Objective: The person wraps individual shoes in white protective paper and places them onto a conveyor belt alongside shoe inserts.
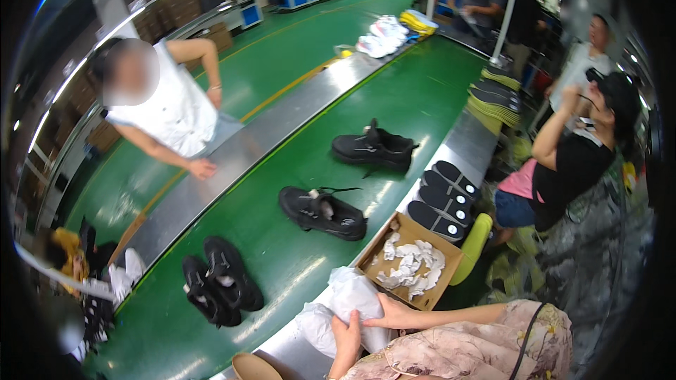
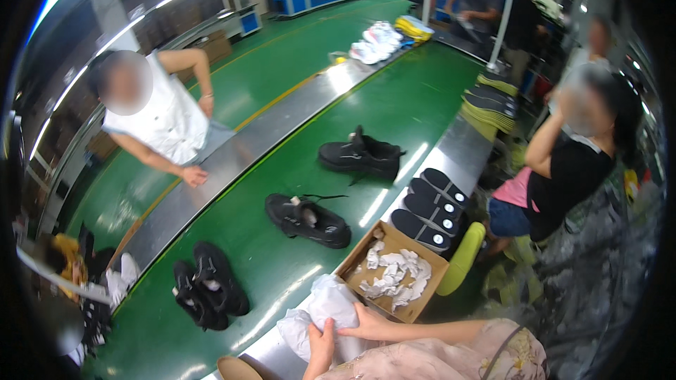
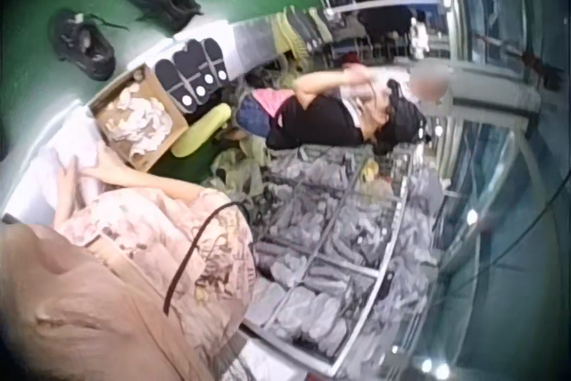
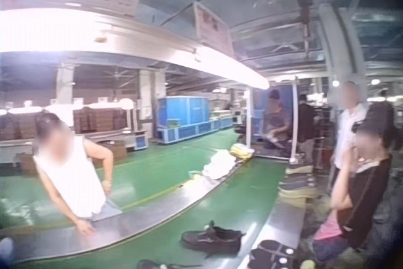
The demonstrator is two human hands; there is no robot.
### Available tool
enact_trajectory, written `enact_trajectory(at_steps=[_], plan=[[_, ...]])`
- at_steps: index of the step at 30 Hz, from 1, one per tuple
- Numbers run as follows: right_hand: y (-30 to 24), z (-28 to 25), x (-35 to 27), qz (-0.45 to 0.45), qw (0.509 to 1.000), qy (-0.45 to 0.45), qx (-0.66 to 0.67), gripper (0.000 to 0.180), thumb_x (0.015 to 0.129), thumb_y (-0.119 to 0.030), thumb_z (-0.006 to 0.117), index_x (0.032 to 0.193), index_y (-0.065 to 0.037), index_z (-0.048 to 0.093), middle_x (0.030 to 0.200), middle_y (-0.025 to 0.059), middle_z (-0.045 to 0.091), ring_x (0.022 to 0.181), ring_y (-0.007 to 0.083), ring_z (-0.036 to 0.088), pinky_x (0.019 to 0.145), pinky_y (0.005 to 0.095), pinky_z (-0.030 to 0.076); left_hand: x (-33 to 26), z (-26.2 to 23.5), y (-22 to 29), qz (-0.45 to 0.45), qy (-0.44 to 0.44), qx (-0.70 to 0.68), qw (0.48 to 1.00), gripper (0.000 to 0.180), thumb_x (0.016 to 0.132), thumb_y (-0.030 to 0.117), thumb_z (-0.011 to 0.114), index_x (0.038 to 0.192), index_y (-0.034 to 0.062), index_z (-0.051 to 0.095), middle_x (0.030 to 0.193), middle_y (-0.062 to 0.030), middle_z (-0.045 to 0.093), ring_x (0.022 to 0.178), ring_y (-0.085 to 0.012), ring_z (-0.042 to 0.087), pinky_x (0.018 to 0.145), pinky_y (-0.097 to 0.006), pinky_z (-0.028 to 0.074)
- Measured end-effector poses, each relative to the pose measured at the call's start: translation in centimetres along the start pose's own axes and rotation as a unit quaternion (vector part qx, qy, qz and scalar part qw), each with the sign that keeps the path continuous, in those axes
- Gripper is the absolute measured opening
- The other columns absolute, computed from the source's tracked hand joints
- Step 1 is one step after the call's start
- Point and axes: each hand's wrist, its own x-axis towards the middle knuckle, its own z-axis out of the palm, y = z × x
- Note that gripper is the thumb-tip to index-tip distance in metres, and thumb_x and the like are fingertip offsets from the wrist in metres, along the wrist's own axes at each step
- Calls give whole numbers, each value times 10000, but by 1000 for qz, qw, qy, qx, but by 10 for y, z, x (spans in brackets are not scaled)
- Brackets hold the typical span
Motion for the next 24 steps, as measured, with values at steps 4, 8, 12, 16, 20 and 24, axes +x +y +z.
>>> enact_trajectory(at_steps=[4,8,12,16,20,24], plan=[[-9,-6,0,-6,997,29,73,804,762,-619,545,1213,21,363,1083,280,524,1026,334,523,848,374,412,1,-8,0,29,-9,-98,995,553,843,254,605,1205,-84,358,1162,-228,470,1045,-259,472,914,-356,367],[-28,-10,5,-46,955,135,259,427,913,-411,442,1067,-23,532,1021,90,583,936,165,526,826,270,398,2,-12,29,19,-43,-146,988,593,902,371,462,1284,-63,329,1269,-217,420,1137,-282,442,964,-363,355],[-59,-28,15,-59,910,142,385,405,936,-334,424,1123,12,523,1038,61,577,976,123,495,860,230,380,31,-13,41,-23,-90,-306,947,516,931,333,331,1278,-46,377,1273,-187,435,1161,-288,432,990,-385,350],[-93,-32,36,-58,887,61,454,352,937,-277,417,1086,16,543,1034,69,590,961,126,527,856,255,417,20,-17,88,85,-147,-483,859,740,855,599,302,1319,25,353,1280,-140,467,1160,-304,461,1006,-422,343],[-79,-43,51,-37,864,9,503,360,927,-297,412,1104,-6,528,1049,93,595,942,172,570,847,310,458,44,-4,74,-17,-145,-510,848,705,829,558,425,1251,-7,417,1197,-156,527,1072,-285,527,964,-398,392],[-113,-75,46,18,871,-47,488,449,940,-348,360,1200,-3,484,1127,113,571,997,206,579,880,324,460,52,3,104,60,-164,-476,862,450,867,373,537,1111,-5,520,1031,-70,594,904,-139,574,815,-292,465]])
